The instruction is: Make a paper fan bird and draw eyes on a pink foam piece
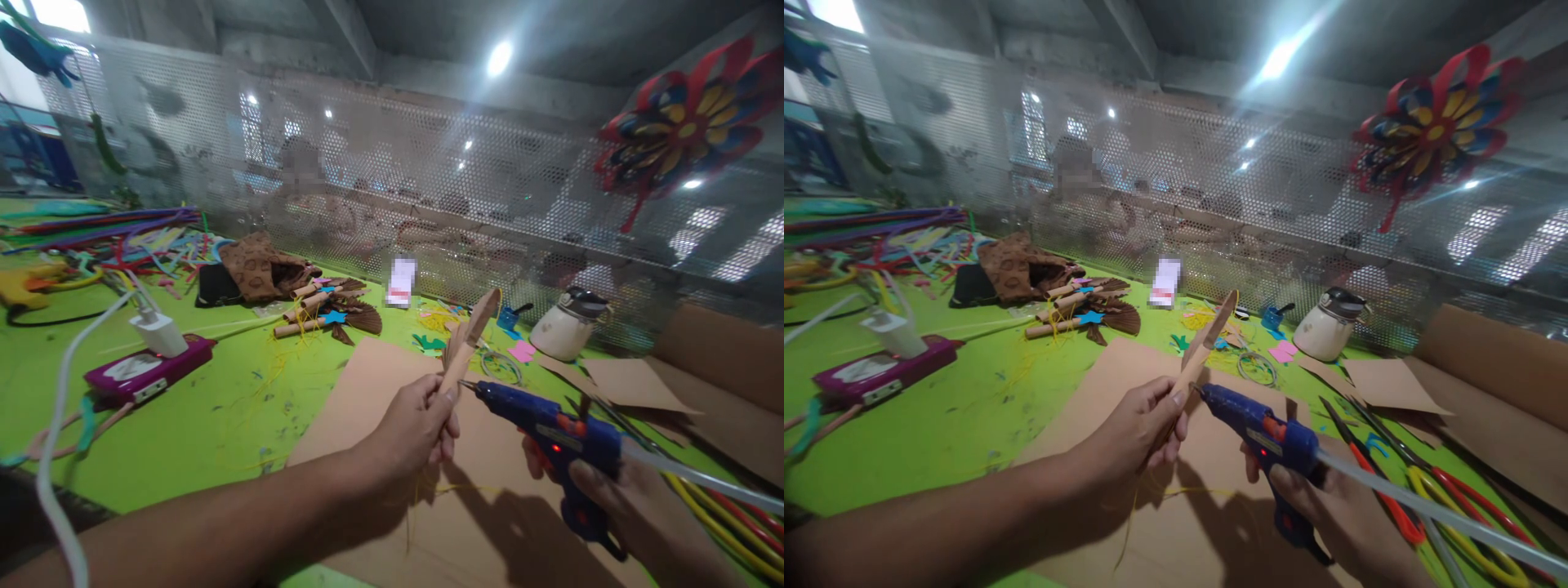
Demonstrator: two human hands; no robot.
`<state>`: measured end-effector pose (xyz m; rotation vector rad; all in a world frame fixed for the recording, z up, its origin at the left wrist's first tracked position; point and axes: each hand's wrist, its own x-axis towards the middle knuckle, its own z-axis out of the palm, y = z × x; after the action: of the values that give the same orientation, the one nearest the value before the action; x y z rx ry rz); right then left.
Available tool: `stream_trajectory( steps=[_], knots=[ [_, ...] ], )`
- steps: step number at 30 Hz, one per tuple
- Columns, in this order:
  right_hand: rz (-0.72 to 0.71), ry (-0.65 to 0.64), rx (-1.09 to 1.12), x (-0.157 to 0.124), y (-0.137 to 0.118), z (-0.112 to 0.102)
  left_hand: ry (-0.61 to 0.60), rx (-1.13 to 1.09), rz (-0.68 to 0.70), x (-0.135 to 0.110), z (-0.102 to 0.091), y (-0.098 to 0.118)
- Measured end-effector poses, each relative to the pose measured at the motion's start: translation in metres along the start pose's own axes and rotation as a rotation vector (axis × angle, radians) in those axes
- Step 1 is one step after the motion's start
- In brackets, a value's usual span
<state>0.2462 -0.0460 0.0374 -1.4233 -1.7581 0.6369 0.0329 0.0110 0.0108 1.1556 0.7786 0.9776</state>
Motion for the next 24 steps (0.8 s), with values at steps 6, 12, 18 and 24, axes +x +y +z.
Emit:
stream_trajectory(
  steps=[6, 12, 18, 24],
  knots=[
    [0.020, -0.025, 0.023, 0.0006, 0.0034, -0.0007, 0.006, 0.015, 0.011, 0.0013, -0.0010, -0.0001],
    [0.040, -0.008, -0.043, -0.0003, 0.0003, 0.0013, 0.001, 0.003, 0.002, 0.0001, -0.0008, -0.0015],
    [0.027, 0.004, -0.048, -0.0008, 0.0025, 0.0009, -0.010, 0.022, 0.008, 0.0010, -0.0015, 0.0000],
    [0.008, 0.066, 0.001, -0.0014, 0.0057, 0.0017, -0.002, 0.006, 0.024, 0.0007, -0.0010, 0.0000]
  ],
)
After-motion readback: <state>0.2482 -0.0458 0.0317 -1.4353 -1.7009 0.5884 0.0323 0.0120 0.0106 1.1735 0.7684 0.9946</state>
